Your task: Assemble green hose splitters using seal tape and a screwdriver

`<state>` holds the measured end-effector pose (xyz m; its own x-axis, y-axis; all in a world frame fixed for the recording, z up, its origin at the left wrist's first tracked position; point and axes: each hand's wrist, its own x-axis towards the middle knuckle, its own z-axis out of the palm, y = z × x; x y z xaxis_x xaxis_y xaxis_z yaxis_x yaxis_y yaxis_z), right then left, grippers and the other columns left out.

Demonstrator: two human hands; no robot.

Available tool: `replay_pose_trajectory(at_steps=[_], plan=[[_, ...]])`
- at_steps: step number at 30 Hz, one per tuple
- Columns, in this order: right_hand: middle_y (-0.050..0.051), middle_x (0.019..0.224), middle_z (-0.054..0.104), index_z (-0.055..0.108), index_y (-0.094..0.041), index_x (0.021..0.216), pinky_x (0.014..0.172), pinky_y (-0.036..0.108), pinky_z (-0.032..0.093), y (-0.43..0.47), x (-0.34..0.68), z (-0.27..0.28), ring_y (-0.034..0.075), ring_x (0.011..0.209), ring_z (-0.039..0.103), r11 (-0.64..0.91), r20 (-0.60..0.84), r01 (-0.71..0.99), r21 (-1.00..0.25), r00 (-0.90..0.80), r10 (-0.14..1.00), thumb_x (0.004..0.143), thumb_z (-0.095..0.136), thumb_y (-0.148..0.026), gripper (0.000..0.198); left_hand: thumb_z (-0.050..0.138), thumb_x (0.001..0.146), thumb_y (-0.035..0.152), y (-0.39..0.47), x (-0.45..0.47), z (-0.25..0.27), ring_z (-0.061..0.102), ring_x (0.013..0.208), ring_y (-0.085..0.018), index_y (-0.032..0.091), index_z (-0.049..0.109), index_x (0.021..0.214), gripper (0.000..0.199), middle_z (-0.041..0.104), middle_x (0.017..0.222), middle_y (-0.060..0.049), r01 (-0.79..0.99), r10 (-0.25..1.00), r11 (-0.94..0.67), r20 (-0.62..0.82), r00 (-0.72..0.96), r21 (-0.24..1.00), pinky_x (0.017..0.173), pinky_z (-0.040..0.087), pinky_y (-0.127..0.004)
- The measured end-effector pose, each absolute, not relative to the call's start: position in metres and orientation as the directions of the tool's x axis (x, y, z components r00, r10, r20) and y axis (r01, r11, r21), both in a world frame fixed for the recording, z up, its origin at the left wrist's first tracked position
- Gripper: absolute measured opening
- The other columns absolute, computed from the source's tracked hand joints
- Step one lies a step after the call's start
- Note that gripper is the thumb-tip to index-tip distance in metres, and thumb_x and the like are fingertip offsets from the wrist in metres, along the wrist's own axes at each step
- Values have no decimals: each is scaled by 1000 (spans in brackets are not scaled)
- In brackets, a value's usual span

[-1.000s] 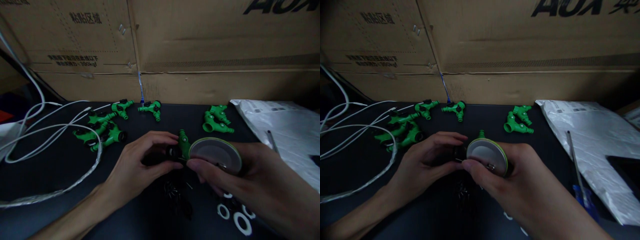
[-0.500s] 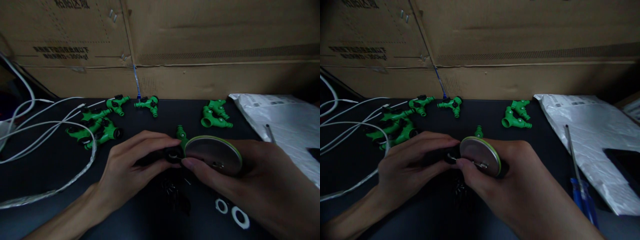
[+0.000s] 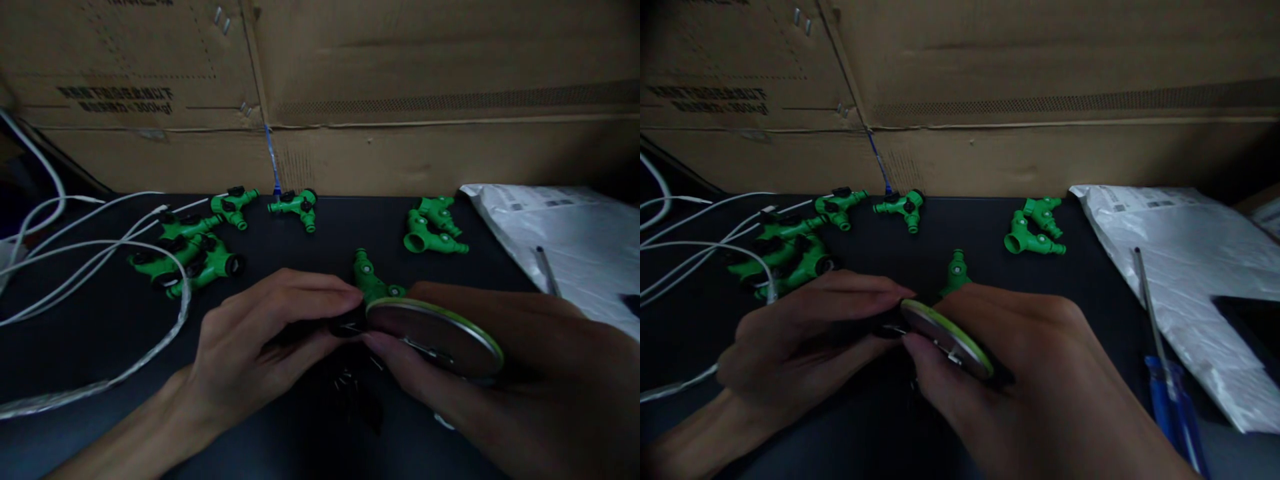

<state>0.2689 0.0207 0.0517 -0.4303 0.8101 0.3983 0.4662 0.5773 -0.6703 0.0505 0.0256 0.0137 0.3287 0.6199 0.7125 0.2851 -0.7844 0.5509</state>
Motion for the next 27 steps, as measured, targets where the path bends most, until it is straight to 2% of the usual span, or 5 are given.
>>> replay_pose_trajectory(at_steps=[5, 9, 18, 22, 27], plan=[[-16, 70, 69, 61, -34, 91, 50, 12, 52, 25, 269, 56, 6, 54, 67, 594, 415, 418, -687, -446, 793, 84, 69, -3, 33, 78, 89, 13, 27, 47, 15, 78, 95, -15, 21, 72, 120, 32, 79, 113, -5, 373, 606, -789, 718, 343, 488, 86, 65, -20], [-16, 66, 65, 58, -31, 83, 47, 12, 49, 26, 268, 57, 6, 51, 64, 600, 417, 422, -680, -450, 789, 85, 68, -5, 28, 75, 92, 14, 29, 46, 13, 77, 99, -14, 22, 73, 124, 34, 78, 117, -5, 347, 627, -777, 698, 346, 526, 88, 63, -18], [-13, 67, 62, 53, -30, 86, 47, 17, 48, 24, 270, 52, 7, 51, 62, 631, 455, 469, -617, -442, 773, 93, 63, -10, 24, 79, 86, 6, 24, 53, 10, 81, 86, -12, 30, 70, 128, 49, 83, 103, 4, 138, 838, -505, 447, 312, 852, 83, 65, -14], [-12, 84, 71, 53, -32, 101, 62, 12, 56, 23, 273, 52, 7, 68, 70, 668, 476, 494, -557, -469, 744, 98, 60, -11, 23, 78, 87, 6, 26, 50, 8, 81, 77, -11, 34, 70, 131, 53, 83, 98, 5, 189, 829, -530, 457, 323, 827, 71, 65, -13], [-9, 84, 71, 56, -31, 102, 60, 10, 56, 21, 277, 52, 8, 67, 69, 739, 551, 553, -386, -505, 665, 99, 58, -13, 19, 75, 92, 11, 30, 49, 8, 79, 95, -12, 38, 62, 142, 59, 80, 116, 3, 239, 772, -616, 513, 376, 751, 85, 62, -14]])
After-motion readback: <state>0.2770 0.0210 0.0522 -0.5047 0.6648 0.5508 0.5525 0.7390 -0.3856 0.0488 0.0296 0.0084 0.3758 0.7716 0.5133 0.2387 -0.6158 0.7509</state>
